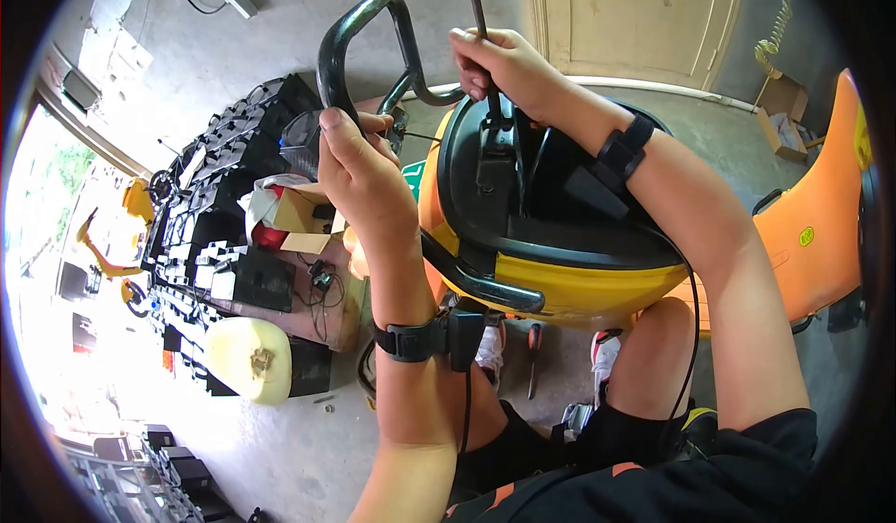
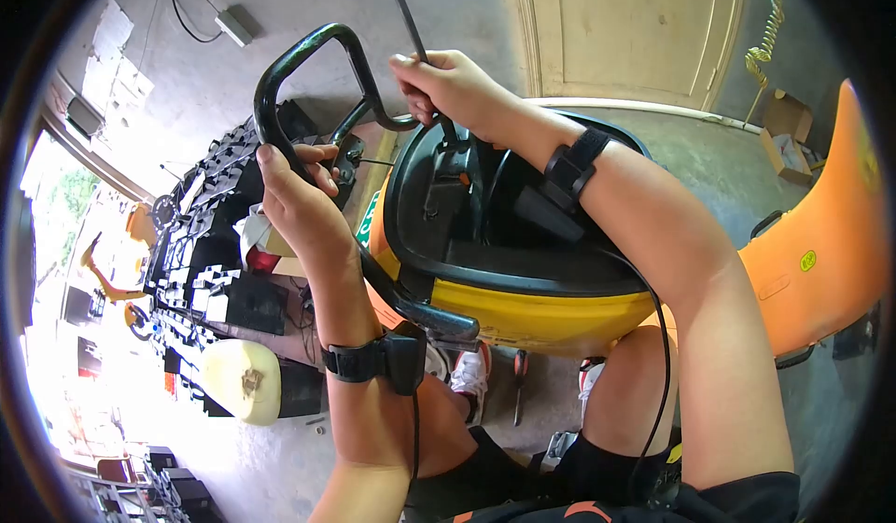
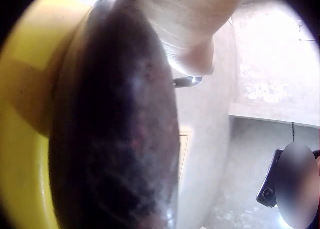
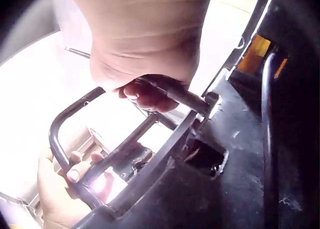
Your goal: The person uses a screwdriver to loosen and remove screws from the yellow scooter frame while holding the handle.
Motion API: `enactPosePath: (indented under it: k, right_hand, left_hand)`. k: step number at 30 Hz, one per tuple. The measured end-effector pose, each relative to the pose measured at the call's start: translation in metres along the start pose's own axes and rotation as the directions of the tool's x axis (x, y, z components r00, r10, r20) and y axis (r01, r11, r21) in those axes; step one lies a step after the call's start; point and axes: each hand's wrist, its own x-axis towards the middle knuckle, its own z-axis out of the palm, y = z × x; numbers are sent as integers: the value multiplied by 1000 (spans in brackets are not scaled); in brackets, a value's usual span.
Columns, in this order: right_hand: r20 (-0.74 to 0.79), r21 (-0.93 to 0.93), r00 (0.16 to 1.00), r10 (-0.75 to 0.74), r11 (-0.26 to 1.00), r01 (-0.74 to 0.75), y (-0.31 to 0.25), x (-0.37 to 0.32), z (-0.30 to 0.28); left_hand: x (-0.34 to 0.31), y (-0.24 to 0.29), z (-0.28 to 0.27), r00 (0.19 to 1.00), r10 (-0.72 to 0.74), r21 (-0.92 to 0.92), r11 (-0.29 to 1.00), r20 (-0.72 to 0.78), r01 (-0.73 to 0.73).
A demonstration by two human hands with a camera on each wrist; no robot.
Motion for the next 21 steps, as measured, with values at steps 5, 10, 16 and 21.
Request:
enactPosePath:
  k: [5,10,16,21]
  right_hand:
    - [141,147,990,13,989,-34,-1,1,-12]
    - [248,153,963,107,977,-148,2,7,-16]
    - [308,-40,941,142,990,-136,10,9,-15]
    - [310,-51,939,152,988,-143,7,3,-13]
  left_hand:
    - [1,-1,0,1000,27,21,999,-2,-27]
    - [1,-1,1,999,31,31,999,-11,-30]
    - [1,-2,1,999,46,62,997,-7,-45]
    - [0,1,1,1000,9,50,999,-13,-8]
